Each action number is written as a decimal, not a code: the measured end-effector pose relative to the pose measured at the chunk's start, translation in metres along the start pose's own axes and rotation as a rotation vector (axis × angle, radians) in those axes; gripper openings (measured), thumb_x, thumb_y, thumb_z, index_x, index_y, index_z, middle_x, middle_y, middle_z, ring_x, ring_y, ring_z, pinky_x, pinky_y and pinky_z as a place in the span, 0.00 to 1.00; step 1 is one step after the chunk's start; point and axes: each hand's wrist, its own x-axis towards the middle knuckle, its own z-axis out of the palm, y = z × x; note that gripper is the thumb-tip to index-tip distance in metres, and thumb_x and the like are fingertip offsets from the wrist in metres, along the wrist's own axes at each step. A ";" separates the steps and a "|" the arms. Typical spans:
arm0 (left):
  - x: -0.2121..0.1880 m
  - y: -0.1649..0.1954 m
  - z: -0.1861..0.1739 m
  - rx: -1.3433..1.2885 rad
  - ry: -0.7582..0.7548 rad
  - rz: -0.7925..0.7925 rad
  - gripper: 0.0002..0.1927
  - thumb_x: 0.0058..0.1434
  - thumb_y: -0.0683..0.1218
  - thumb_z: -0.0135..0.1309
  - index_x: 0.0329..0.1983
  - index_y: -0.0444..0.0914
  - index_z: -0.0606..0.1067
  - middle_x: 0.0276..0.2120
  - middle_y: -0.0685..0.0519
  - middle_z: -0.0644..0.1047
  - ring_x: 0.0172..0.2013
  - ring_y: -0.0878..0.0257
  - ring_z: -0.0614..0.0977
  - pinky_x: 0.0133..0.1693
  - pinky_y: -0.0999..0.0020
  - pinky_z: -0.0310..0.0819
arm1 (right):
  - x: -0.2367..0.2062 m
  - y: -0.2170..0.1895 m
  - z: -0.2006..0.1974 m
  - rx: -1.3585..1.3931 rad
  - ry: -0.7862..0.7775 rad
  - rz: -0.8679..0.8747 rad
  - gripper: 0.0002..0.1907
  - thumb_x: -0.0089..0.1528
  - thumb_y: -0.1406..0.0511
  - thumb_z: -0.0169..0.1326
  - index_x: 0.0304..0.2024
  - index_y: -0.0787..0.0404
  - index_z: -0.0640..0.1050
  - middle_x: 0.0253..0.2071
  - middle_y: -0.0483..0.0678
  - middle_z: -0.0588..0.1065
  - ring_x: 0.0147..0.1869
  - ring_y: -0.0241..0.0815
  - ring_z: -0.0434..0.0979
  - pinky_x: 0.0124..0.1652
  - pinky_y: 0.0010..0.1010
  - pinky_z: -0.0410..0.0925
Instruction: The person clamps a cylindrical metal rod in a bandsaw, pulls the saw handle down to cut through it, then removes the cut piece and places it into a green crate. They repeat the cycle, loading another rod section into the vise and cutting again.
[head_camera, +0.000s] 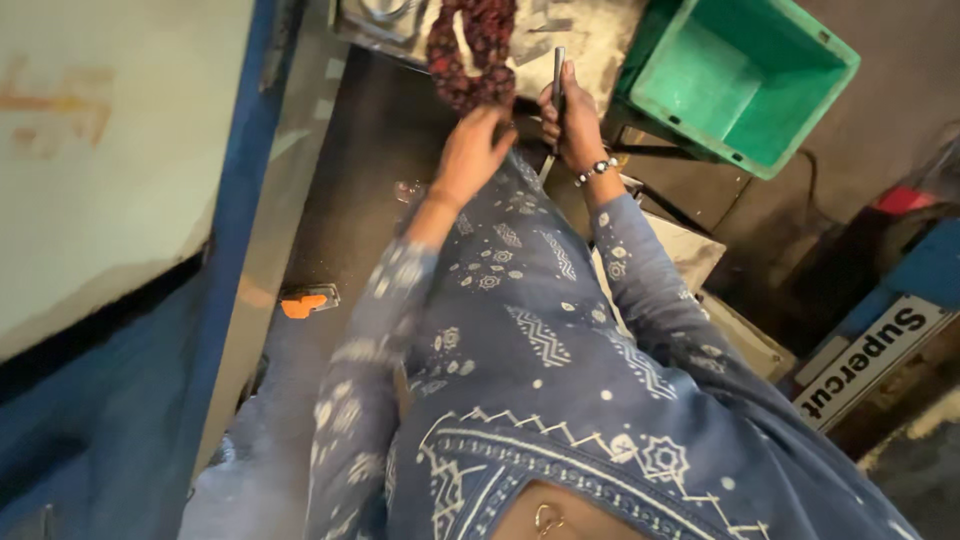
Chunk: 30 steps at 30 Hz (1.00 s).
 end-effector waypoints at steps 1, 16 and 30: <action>0.028 0.000 0.020 0.050 0.021 0.074 0.25 0.62 0.43 0.63 0.60 0.33 0.71 0.56 0.40 0.75 0.56 0.43 0.76 0.57 0.58 0.72 | -0.002 -0.006 -0.011 0.010 -0.004 0.016 0.29 0.72 0.42 0.43 0.36 0.60 0.72 0.21 0.40 0.63 0.18 0.31 0.55 0.19 0.26 0.52; 0.106 0.025 0.069 -0.003 -0.062 -0.129 0.37 0.52 0.45 0.68 0.65 0.33 0.70 0.56 0.41 0.71 0.54 0.46 0.77 0.56 0.59 0.73 | 0.024 -0.068 -0.094 -0.360 -0.144 -0.106 0.17 0.75 0.57 0.49 0.46 0.65 0.79 0.28 0.40 0.71 0.28 0.30 0.66 0.29 0.22 0.60; 0.083 0.064 0.064 -0.654 -0.312 0.060 0.29 0.58 0.35 0.63 0.65 0.33 0.72 0.55 0.51 0.72 0.58 0.60 0.74 0.64 0.68 0.66 | -0.023 -0.108 -0.122 -0.290 -0.571 0.024 0.14 0.74 0.60 0.48 0.43 0.65 0.76 0.34 0.42 0.74 0.37 0.31 0.72 0.38 0.22 0.66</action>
